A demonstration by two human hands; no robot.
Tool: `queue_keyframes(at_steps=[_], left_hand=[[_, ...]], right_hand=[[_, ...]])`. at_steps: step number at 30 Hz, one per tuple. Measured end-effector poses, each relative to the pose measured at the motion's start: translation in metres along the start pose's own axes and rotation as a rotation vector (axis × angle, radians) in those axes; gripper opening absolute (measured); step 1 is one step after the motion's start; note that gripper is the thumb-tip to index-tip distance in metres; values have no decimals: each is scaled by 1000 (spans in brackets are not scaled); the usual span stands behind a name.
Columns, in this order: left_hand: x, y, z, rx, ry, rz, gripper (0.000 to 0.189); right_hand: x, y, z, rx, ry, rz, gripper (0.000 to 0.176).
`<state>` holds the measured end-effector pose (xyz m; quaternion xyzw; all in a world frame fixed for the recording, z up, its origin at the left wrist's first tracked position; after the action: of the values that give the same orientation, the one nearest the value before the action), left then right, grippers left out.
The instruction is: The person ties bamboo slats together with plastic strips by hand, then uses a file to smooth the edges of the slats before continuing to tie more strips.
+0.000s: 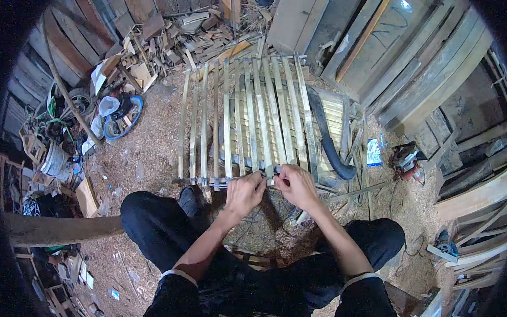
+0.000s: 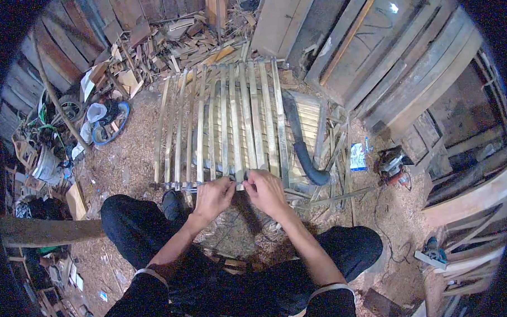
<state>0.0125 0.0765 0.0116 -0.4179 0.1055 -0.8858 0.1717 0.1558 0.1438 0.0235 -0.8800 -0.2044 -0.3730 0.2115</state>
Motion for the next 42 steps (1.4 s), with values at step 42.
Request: queue_keyframes(at_steps=[42], left_hand=[[-11, 47, 3, 161, -9, -106, 25]], right_hand=[[-1, 50, -26, 264, 234, 179, 25]])
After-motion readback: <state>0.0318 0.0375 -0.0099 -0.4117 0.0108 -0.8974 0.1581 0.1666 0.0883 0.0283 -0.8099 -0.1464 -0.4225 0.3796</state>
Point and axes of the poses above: each hand's wrist, its own y-axis away from the middle knuckle, its own x-axis out of the back of the hand, z = x × y, the point moved 7 cm from there along -y, towards the middle knuckle, and after that the axes turned 7 degrees about z, right-handed, at the moved point
